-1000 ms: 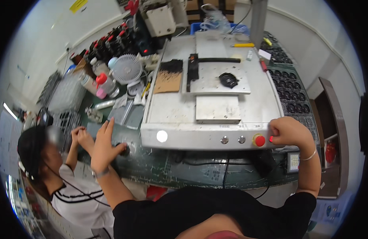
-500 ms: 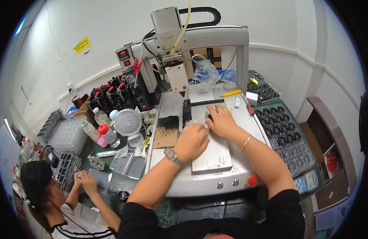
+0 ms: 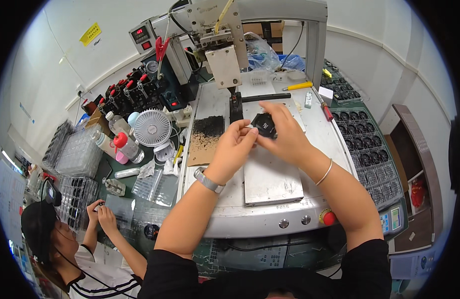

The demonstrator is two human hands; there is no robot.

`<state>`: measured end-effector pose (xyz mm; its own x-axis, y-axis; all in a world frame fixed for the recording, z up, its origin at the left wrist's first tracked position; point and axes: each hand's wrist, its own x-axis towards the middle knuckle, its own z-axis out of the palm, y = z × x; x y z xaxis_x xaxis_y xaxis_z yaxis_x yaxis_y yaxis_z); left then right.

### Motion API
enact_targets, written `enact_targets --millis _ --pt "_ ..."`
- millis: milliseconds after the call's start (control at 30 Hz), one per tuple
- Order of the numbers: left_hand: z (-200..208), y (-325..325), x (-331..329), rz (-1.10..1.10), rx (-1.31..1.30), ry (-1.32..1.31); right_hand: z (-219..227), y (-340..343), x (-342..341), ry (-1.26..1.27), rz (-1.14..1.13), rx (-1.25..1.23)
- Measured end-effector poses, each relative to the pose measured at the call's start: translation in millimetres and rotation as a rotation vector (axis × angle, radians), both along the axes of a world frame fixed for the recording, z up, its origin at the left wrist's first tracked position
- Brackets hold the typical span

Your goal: Assembling small electronic modules using a press machine and manual sorting.

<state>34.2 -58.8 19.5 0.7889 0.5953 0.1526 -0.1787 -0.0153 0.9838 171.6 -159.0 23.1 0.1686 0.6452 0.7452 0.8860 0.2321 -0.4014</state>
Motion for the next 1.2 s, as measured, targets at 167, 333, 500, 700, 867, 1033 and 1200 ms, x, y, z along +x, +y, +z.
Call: enact_targets --millis 167,333,500,700,867,1033,1200 --pt "6.6 4.2 -11.1 -0.198 -0.177 0.001 8.3 -8.8 -13.6 -0.010 0.170 -0.012" --pt "8.2 -2.1 -9.8 -0.169 -0.336 -0.042 0.3 -8.7 -4.4 -0.009 0.269 0.008" --pt "9.9 -1.6 -12.1 -0.193 -0.363 -0.047 -2.0 -3.2 -2.2 -0.037 0.339 0.024" --pt "13.7 -6.3 -8.5 -0.019 -0.217 -0.063 2.4 -5.3 -1.5 0.231 0.284 0.022" --pt "10.2 6.1 -11.2 0.078 -0.128 -0.098 -8.5 4.9 7.5 0.377 0.215 0.049" --pt "5.4 20.9 -12.4 0.279 0.074 -0.086 -10.2 7.3 9.0 0.535 0.158 0.055" --pt "-1.8 32.3 -12.4 0.495 0.579 0.034 -11.5 9.8 14.1 0.524 0.104 0.032"
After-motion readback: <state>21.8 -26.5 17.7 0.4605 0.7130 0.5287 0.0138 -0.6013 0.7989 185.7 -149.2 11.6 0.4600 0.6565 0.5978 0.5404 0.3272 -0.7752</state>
